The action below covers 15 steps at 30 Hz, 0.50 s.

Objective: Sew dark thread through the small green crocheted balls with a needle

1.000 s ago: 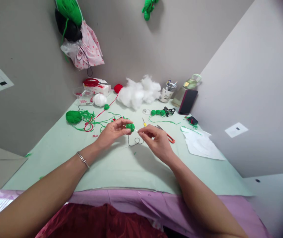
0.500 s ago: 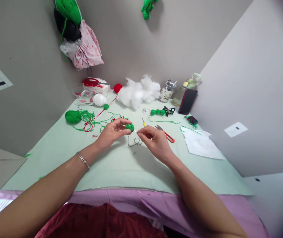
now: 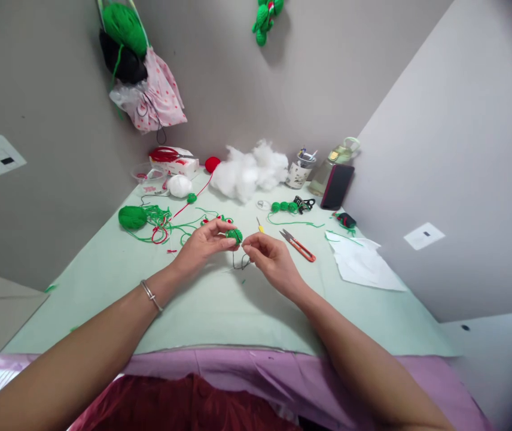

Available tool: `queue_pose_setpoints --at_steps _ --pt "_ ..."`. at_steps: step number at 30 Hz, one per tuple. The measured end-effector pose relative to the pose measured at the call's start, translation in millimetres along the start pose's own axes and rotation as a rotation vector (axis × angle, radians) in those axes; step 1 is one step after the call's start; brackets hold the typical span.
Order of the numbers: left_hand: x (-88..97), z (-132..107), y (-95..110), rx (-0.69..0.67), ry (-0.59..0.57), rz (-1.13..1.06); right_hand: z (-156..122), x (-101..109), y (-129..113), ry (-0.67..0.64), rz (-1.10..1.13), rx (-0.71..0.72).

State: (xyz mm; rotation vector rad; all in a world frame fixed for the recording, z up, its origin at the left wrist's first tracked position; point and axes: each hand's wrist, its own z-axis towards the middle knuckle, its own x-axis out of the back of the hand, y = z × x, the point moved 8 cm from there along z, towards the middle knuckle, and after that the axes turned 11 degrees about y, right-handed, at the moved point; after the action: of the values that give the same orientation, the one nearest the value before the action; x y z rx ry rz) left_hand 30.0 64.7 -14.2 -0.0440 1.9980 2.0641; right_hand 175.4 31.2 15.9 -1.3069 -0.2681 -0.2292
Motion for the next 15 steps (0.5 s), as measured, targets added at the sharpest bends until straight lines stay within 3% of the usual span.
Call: queue_pose_setpoints --at_steps 6,11,15 --pt "-2.8 -2 0 0.011 0.017 0.027 3 -4 5 0.016 0.103 -0.058" --pt "0.5 -3 5 -0.078 0.084 0.148 4 -7 13 -0.014 0.180 -0.160" --pt "-4.5 -4 -3 -0.078 0.028 0.192 3 -4 9 0.008 0.152 -0.096"
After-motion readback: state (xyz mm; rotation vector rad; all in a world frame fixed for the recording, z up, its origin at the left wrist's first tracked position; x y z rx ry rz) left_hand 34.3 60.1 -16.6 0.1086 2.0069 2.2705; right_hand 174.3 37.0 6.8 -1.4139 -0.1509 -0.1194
